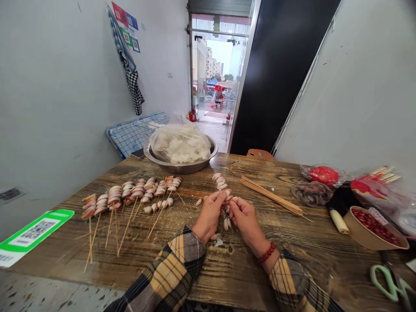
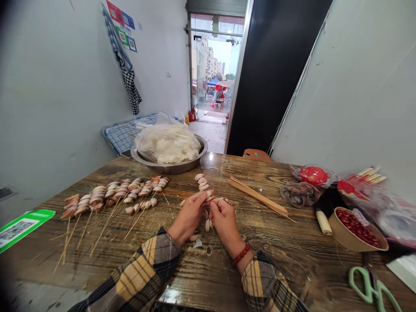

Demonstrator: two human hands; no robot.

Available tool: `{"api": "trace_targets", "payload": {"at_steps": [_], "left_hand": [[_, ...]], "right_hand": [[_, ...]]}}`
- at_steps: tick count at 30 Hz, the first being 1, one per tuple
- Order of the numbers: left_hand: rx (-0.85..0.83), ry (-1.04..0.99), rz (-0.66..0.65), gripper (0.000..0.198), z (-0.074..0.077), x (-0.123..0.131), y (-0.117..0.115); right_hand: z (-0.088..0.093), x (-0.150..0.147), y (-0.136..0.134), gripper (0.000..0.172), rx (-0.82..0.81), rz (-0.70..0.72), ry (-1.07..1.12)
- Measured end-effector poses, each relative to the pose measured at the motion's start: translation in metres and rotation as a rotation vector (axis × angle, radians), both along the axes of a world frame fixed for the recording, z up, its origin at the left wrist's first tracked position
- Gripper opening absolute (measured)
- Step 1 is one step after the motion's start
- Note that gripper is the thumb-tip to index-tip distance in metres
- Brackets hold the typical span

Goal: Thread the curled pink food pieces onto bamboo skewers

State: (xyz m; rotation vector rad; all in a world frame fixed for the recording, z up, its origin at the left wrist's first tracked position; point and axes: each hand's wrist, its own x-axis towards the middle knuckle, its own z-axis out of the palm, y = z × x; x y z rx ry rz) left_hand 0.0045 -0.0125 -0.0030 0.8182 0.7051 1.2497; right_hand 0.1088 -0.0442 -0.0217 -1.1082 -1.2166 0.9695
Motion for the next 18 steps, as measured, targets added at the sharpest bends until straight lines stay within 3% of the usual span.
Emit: {"api": "trace_targets", "payload": {"at_steps": [4, 9, 13, 18], "left_hand": [[-0.018, -0.080, -0.015, 0.048, 0.007, -0.007, 0.001], [-0.015, -0.100, 0.002, 0.043, 0.009, -0.016, 0.004], [-0.012, -0.097, 0.011, 0.044, 0.007, -0.016, 0.004], [0.027, -0.064, -0.002, 0.045, 0.005, -0.014, 0.001]], "right_hand": [[0.004, -0.002, -0.005, 0.040, -0.061, 0.053, -0.001], [0.005, 0.002, -0.009, 0.041, -0.157, 0.158, -0.073], [0.002, 0.006, -0.011, 0.039, -0.082, 0.189, -0.184], [-0.007, 0.005, -0.011, 0.037, 0.029, 0.114, -0.201]]}}
